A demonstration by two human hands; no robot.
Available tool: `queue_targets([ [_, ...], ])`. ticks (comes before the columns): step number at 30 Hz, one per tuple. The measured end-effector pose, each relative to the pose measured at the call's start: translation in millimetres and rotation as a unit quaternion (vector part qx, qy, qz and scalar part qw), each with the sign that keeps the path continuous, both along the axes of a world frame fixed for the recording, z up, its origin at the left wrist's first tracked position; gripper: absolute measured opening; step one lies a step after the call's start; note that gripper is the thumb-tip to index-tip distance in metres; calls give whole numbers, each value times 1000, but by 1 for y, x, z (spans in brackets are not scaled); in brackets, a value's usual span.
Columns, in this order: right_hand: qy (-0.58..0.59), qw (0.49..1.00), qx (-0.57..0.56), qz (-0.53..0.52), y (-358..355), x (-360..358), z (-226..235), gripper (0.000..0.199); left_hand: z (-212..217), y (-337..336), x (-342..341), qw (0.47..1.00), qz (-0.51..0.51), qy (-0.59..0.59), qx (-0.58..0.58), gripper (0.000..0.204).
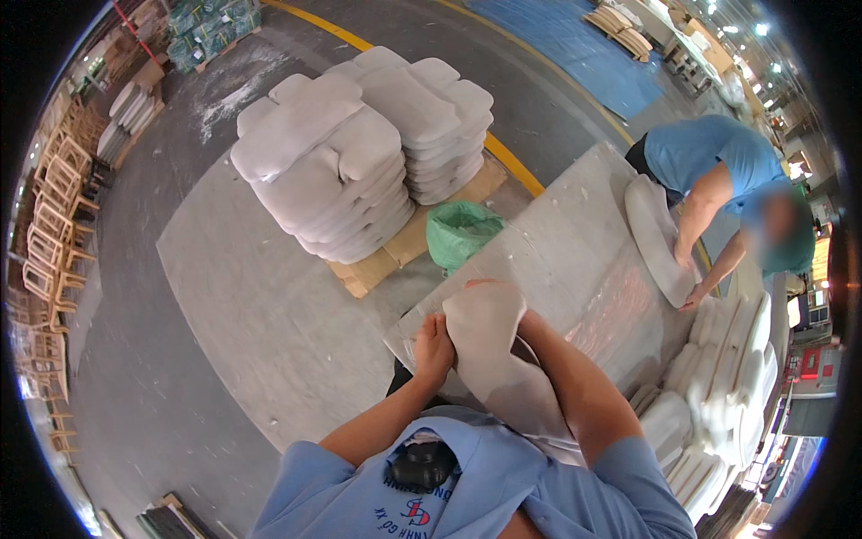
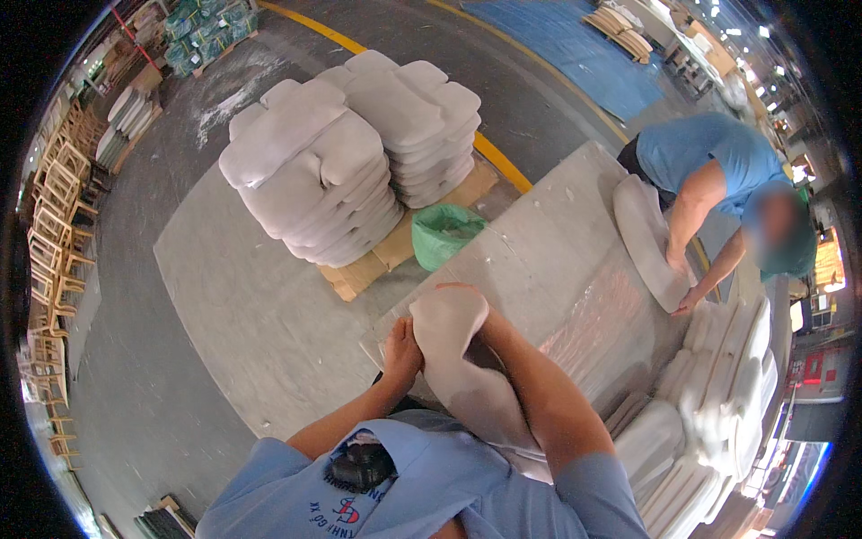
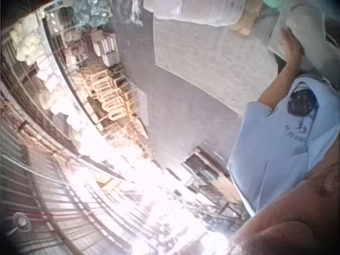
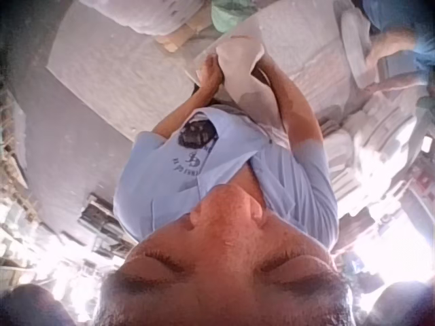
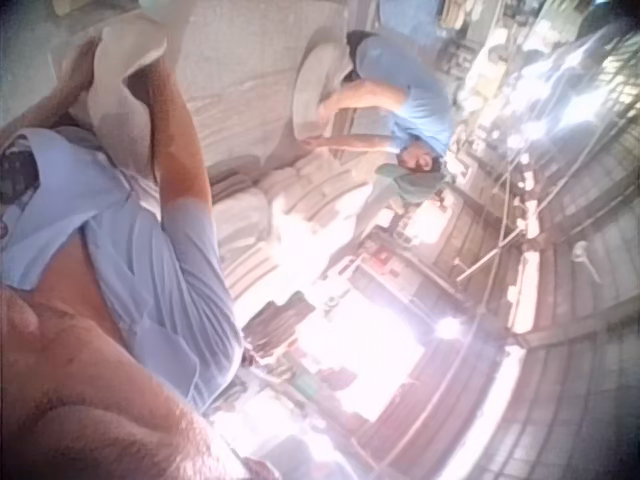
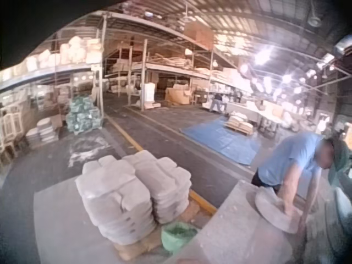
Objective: The person inserts white foam cushions into light gray fabric covers one at a time, aligns the edges, and places the finished items on a stack. The person also handles a cylindrical foam bolster and inserts it into a matching cover.
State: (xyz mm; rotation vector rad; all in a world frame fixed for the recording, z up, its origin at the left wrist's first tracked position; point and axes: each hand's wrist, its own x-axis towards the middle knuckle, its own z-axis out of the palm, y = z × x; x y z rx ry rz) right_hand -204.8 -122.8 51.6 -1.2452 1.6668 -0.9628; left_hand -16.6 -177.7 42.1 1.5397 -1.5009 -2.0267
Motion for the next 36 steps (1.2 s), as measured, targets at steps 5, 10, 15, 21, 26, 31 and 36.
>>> queue_targets([
  [5,247,965,-93,2,35,-32,-14,36,-68,-7,-18,987,-136,19,-86,18],
  [10,-22,958,278,-68,81,-36,129,61,-44,-71,7,953,-248,176,-17,67],
  [15,-262,893,327,-165,262,-35,158,72,-6,-85,-34,873,-421,176,174,85],
  [21,-128,917,103,-364,342,55,184,48,-7,-98,-63,840,-535,84,-40,78],
  [26,50,838,93,-535,301,101,254,22,5,-111,-87,789,-610,12,68,69],
  [31,-89,789,-51,-606,322,129,228,24,-3,-107,-114,708,-704,30,46,47],
  [36,97,788,-14,-608,311,157,236,25,0,-102,-122,665,-729,152,50,28],
])
